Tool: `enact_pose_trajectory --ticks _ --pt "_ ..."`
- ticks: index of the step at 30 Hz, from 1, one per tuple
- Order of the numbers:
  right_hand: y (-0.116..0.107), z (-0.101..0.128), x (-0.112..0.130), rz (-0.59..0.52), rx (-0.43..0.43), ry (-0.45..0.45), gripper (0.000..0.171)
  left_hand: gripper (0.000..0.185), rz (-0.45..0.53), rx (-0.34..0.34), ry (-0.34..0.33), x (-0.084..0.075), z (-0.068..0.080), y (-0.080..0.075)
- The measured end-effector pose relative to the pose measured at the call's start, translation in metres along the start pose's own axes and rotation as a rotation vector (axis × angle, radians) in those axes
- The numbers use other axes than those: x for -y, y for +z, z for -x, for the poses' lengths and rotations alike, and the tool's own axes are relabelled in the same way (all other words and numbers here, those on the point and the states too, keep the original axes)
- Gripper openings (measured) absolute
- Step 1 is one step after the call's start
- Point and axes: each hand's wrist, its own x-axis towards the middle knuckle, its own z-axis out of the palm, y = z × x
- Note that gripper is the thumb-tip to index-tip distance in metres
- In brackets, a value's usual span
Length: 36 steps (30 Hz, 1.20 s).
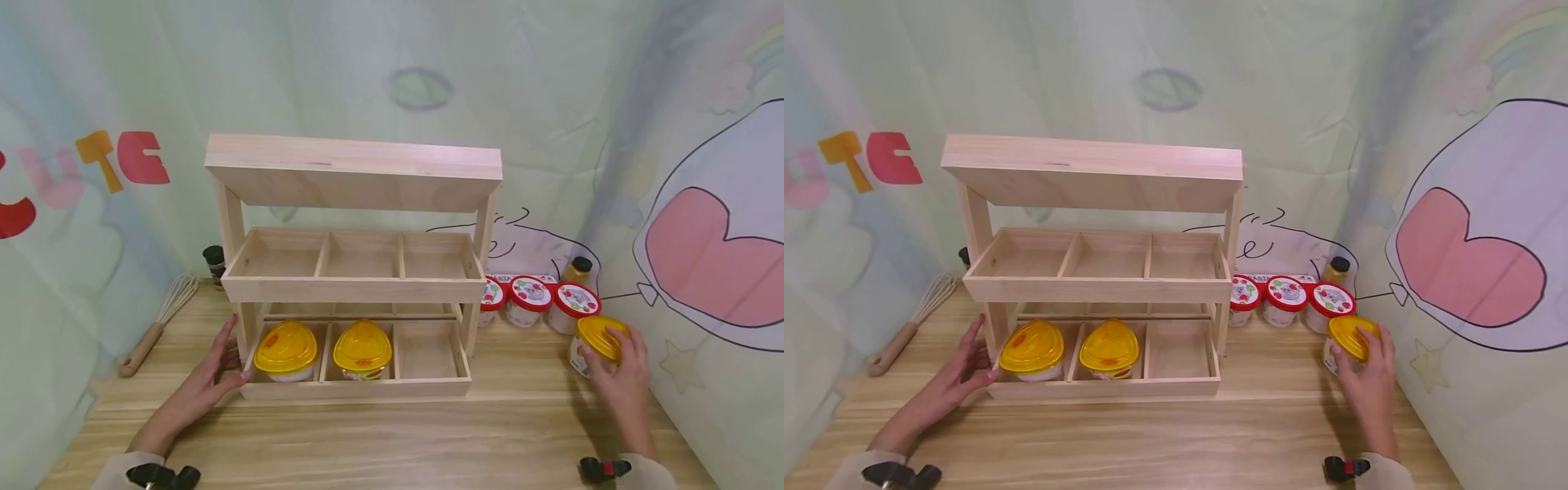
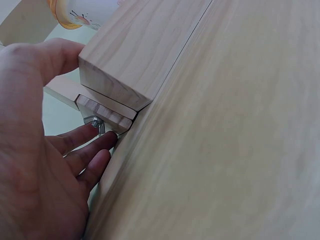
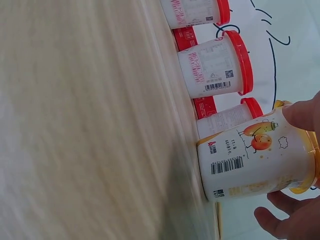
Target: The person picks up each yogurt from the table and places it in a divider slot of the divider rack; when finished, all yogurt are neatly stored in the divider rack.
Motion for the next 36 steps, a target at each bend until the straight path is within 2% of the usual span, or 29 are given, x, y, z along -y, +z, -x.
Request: enact_pose_trajectory --ticks 7,20,25,36 --pt "0.002 -0.001 0.002 -0.011 -0.010 0.004 0.062 0.113 -0.009 0.001 -0.017 0.000 -0.001 -0.001" --pt "0.003 0.001 0.007 -0.016 -0.048 0.014 0.063 0.113 -0.009 0.005 -0.003 0.000 -0.001 -0.001" --pt "0.000 0.002 0.016 -0.033 -0.074 -0.023 0.062 0.113 0.004 0.002 0.010 0.000 0.000 0.000" --pt "-0.009 0.014 0.040 -0.040 -0.067 -0.050 0.062 0.113 0.011 -0.003 0.021 -0.001 -0.001 0.001"
